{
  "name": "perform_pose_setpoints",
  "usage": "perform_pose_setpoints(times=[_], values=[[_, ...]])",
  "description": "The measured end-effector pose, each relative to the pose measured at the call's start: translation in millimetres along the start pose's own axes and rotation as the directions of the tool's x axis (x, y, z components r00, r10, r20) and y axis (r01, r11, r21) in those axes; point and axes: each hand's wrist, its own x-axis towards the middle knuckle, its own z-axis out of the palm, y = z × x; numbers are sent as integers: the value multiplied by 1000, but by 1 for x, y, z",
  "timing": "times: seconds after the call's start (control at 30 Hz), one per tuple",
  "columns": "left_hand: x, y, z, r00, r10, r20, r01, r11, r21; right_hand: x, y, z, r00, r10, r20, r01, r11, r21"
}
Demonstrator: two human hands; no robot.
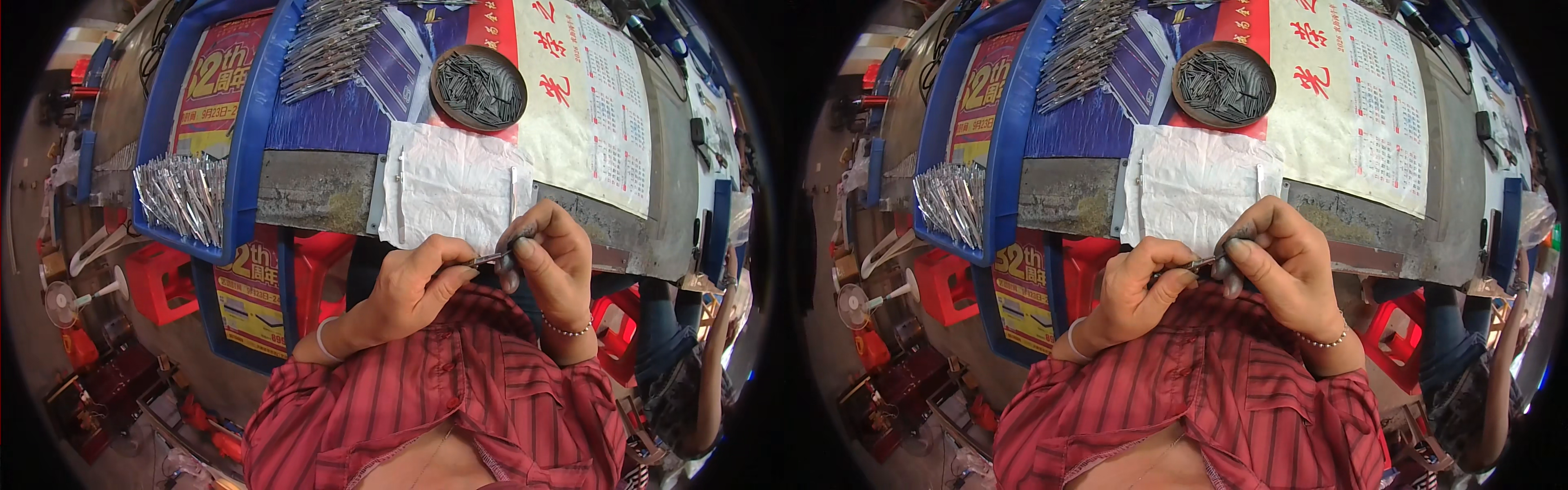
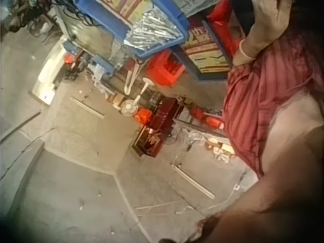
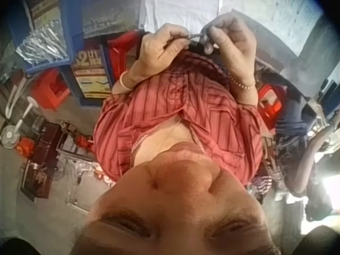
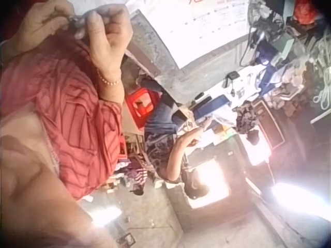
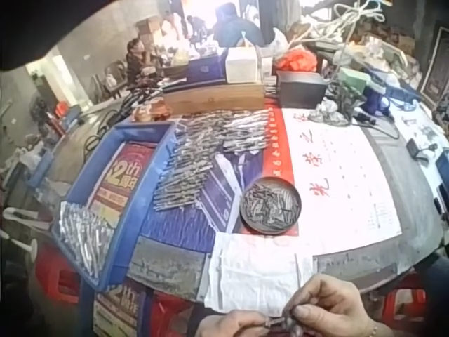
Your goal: Assembling small metal components by manually placing metal rings onto pins at a workbench.
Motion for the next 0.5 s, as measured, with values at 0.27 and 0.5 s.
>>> perform_pose_setpoints(times=[0.27,0.5], values=[[2,0,-2,993,117,17,-118,985,124,-2,0,-1,1000,24,-5,-25,999,-30],[-3,-5,2,953,302,-6,-275,875,399,-16,10,8,984,-169,-62,126,893,-432]])
